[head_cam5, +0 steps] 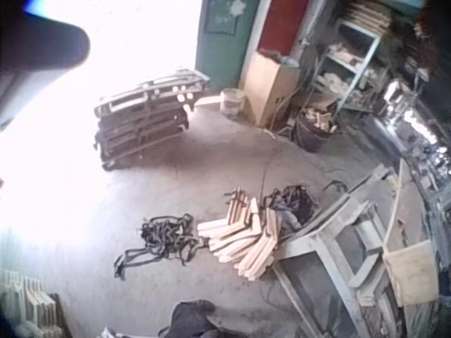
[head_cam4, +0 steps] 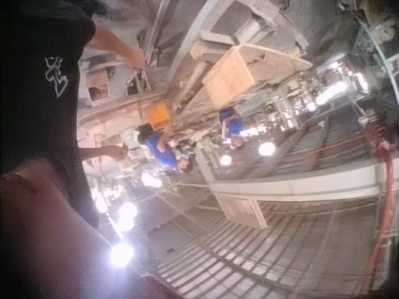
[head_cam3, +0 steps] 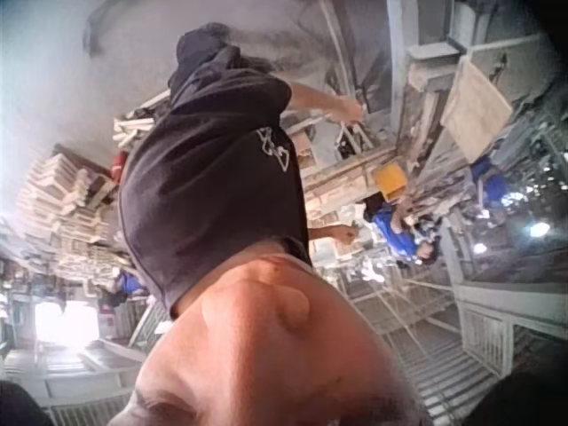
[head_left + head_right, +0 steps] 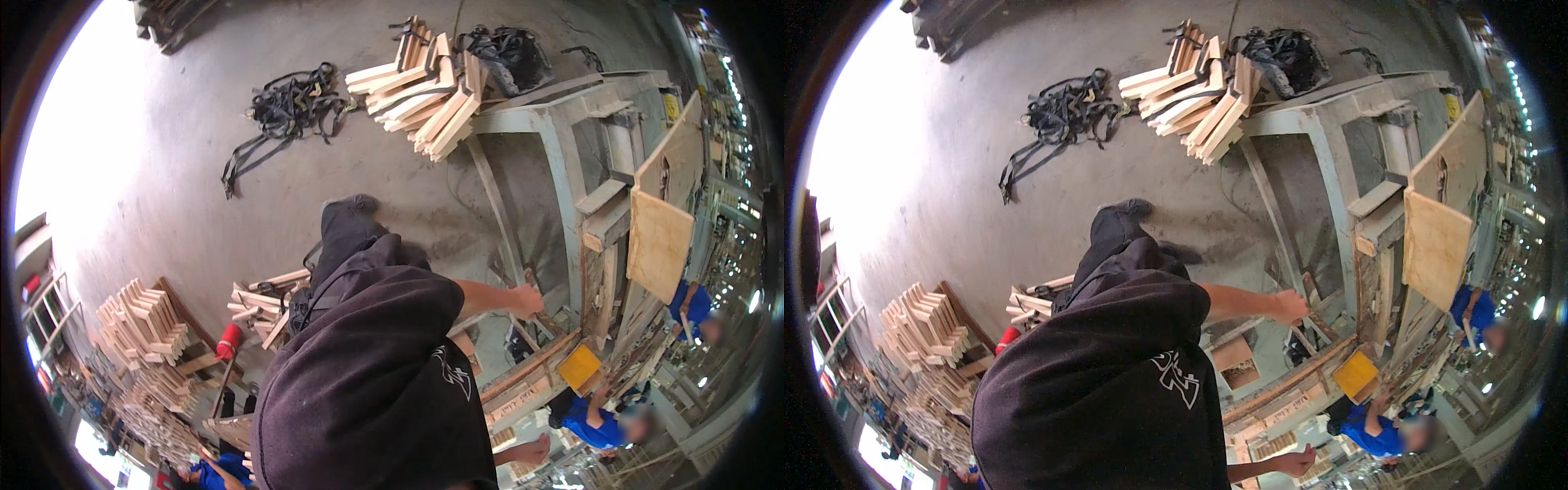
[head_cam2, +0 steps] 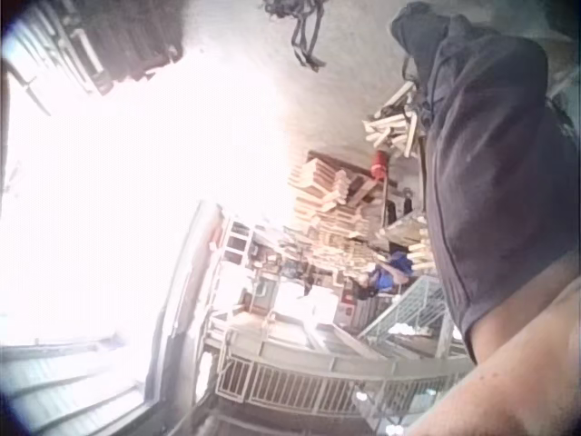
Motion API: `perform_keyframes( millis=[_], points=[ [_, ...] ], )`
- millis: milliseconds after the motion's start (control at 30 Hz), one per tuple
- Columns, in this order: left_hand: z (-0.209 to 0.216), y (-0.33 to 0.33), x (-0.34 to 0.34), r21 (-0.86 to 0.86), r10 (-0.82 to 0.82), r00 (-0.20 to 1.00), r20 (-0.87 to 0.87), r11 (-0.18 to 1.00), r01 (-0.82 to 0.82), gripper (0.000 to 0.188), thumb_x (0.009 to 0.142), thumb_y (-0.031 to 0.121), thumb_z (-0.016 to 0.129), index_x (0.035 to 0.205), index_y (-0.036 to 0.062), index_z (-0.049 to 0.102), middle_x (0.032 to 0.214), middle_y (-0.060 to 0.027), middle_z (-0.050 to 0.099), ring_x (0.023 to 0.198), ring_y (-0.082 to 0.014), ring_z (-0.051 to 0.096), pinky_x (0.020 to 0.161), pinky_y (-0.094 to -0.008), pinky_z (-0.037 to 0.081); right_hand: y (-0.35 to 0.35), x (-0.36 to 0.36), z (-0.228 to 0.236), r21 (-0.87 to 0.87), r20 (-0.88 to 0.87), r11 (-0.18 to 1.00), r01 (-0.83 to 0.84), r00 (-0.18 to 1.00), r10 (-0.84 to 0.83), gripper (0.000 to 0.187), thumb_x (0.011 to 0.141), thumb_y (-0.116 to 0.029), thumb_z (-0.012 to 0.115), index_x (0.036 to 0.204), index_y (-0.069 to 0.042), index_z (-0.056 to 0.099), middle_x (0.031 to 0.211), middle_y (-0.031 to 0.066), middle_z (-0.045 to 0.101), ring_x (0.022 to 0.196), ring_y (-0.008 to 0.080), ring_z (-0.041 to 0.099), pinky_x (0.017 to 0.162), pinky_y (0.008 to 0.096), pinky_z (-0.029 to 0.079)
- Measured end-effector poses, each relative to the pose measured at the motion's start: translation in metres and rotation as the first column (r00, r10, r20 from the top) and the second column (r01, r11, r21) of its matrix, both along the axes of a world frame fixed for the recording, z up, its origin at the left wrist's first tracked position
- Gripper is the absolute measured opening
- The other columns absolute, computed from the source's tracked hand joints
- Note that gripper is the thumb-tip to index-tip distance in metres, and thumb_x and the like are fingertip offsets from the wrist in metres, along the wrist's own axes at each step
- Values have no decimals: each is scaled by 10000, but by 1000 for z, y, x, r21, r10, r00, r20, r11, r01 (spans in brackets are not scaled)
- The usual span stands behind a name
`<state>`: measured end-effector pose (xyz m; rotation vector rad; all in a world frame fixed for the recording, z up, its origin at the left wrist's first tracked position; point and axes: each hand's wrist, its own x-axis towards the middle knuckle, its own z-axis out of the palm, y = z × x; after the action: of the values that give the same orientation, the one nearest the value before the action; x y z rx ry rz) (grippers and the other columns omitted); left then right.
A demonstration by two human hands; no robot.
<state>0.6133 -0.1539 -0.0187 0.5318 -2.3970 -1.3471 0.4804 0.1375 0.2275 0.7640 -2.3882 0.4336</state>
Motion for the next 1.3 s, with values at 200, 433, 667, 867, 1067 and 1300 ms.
perform_keyframes(
  millis=[200, 433, 667, 867, 1067, 1300],
  points=[
    [13, -22, 57, 132, 121, 992, -42, 985, -115, 322, 828, 336, 677, 952, 41, 711, 897, -155, 706, 856, -350, 691, 703, -466, 549, -55, 51, 35, 92, 51, 994, -57, 997, 52, 421, 962, -262, 441, 918, 36, 735, 853, 150, 739, 782, 249, 691, 774, 390, 531],
    [32, -43, 84, 184, 157, 985, -73, 973, -141, 289, 818, 302, 670, 932, 40, 718, 912, -166, 708, 862, -339, 695, 718, -454, 552, -78, 92, 57, 87, -2, 990, -113, 994, 113, 399, 936, -266, 478, 924, 55, 715, 833, 175, 727, 754, 276, 681, 729, 403, 525],
    [50, -40, 79, 222, 156, 984, -84, 966, -134, 271, 817, 285, 659, 931, 47, 719, 896, -161, 703, 861, -340, 694, 745, -449, 545, -83, 121, 66, 44, -57, 990, -136, 989, 139, 377, 996, -222, 452, 960, 24, 735, 802, 164, 708, 707, 241, 680, 637, 354, 556],
    [56, -2, 63, 103, 62, 985, -159, 994, -46, 304, 841, 313, 667, 947, 29, 693, 870, -173, 693, 850, -349, 686, 714, -469, 549, -24, 129, 56, -12, 0, 999, -42, 999, 42, 416, 995, -216, 409, 942, 49, 724, 813, 162, 713, 725, 250, 692, 689, 375, 567],
    [48, 62, 62, 118, -193, 969, -155, 970, 212, 300, 792, 273, 683, 958, 24, 707, 918, -183, 692, 875, -367, 682, 691, -489, 551, 68, 146, 22, -165, 115, 970, 181, 980, -163, 411, 995, -255, 414, 987, 22, 717, 846, 158, 724, 763, 232, 690, 711, 366, 549],
    [20, 109, 58, 29, -339, 941, -11, 940, 339, 320, 778, 295, 691, 932, 14, 701, 926, -195, 696, 885, -371, 682, 701, -488, 560, 115, 185, -25, -127, 186, 957, 262, 954, -237, 477, 1003, -330, 412, 965, 31, 721, 785, 155, 720, 746, 253, 686, 728, 398, 539]
  ],
)
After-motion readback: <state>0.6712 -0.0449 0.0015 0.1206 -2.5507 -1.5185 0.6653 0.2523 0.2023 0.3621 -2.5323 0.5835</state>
